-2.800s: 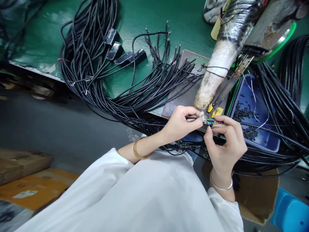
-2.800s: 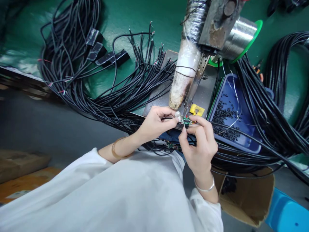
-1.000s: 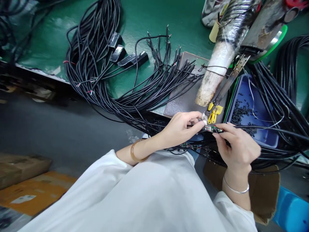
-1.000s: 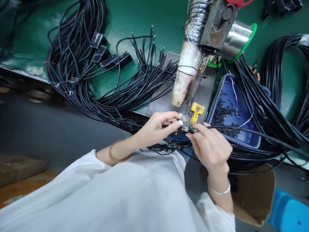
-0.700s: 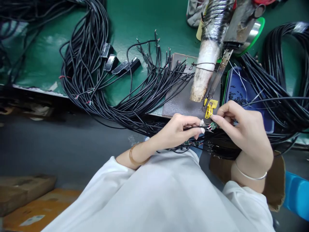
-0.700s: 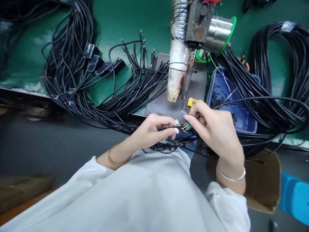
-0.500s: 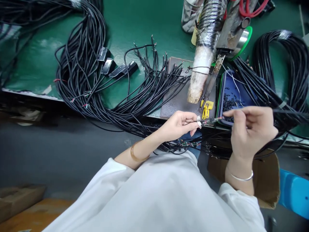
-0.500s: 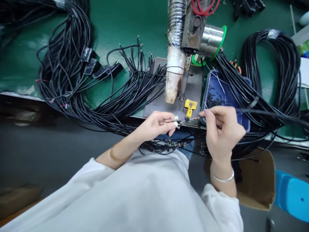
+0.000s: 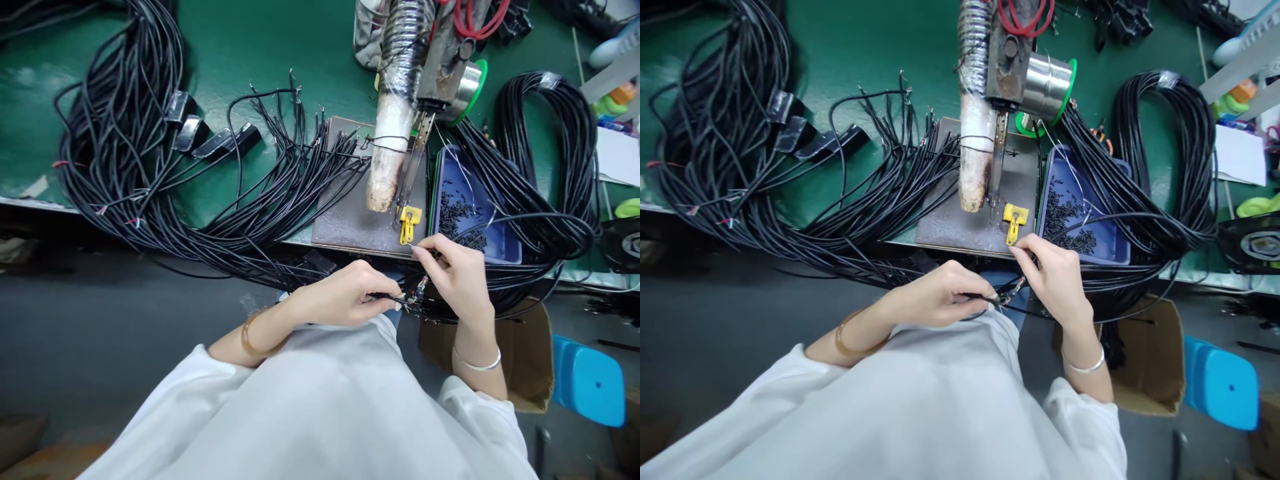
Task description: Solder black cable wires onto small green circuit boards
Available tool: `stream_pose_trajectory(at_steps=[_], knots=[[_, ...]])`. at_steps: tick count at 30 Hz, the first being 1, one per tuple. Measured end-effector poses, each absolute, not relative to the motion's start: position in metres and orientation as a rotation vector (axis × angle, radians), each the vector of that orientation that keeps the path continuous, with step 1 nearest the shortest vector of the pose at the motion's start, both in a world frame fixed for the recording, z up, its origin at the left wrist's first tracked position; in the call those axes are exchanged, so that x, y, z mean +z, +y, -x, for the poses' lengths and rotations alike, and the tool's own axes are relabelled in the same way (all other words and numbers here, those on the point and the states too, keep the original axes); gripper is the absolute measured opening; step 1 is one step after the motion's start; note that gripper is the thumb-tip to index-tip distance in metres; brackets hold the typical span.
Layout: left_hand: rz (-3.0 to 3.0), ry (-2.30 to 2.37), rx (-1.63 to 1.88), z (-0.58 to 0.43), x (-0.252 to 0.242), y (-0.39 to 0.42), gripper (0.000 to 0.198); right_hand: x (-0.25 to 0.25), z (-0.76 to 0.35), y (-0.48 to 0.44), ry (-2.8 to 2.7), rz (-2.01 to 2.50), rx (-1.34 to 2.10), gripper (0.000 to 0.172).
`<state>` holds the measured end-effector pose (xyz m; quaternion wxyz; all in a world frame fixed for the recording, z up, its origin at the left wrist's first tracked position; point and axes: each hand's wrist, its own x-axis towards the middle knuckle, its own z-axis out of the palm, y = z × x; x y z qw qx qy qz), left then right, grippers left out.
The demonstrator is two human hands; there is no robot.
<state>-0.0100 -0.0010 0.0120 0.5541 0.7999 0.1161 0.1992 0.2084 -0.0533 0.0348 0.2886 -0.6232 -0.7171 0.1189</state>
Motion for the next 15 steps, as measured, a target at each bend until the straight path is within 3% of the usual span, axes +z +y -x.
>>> stream_pose_trajectory(at_steps=[3, 6, 8, 12, 15], knots=[[-1.717, 0.378, 0.513, 0.01, 0.007, 0.003, 0.015, 0.05, -0.207, -0.059, -1.525, 1.486, -0.171, 0.022], [-1.6, 0.625, 0.612, 0.003, 0.0, 0.008, 0.03, 0.062, -0.224, -0.065, -1.178, 1.263, -0.505, 0.042], [-1.568, 0.708, 0.63, -0.004, -0.004, 0.01, 0.036, 0.061, -0.245, -0.068, -1.221, 1.389, -0.397, 0.04], [-1.563, 0.766, 0.654, -0.012, -0.008, 0.012, 0.035, 0.046, -0.291, -0.067, -1.651, 2.164, -0.203, 0.025], [-1.612, 0.784, 0.66, -0.012, -0.01, 0.011, 0.034, 0.032, -0.313, -0.056, -1.747, 2.286, -0.219, 0.021]])
